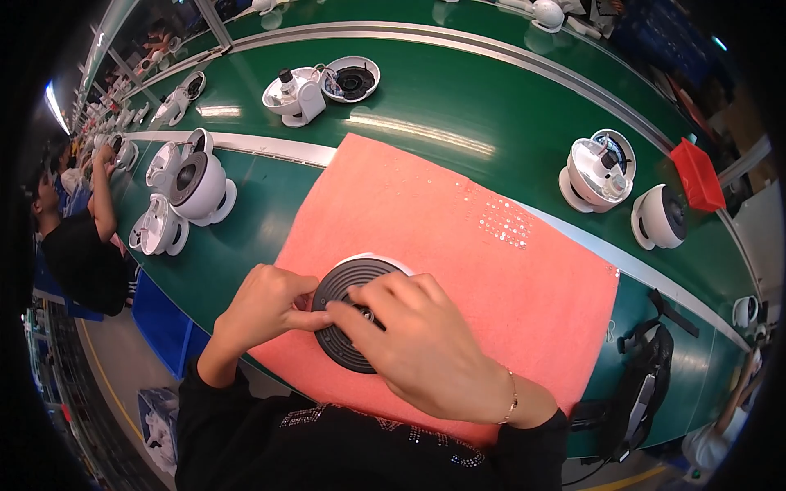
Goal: The recorder is assembling dome-style security cameras on a production line, fitting the housing components together by hand.
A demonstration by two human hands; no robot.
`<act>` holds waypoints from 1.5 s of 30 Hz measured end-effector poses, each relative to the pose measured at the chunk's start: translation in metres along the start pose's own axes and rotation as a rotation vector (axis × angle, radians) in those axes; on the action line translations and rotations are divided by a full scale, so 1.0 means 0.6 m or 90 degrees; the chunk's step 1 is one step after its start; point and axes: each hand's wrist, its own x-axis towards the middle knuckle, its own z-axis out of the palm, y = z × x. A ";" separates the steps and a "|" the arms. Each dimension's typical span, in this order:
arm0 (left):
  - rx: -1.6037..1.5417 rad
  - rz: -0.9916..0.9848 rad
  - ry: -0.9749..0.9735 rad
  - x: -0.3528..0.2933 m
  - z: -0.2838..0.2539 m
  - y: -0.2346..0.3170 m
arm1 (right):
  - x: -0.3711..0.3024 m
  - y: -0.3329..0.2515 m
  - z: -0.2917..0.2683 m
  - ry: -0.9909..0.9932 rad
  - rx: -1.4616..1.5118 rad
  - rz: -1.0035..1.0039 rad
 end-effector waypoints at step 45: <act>-1.040 0.296 0.252 0.220 0.048 -0.156 | 0.134 0.118 0.051 0.449 0.629 0.184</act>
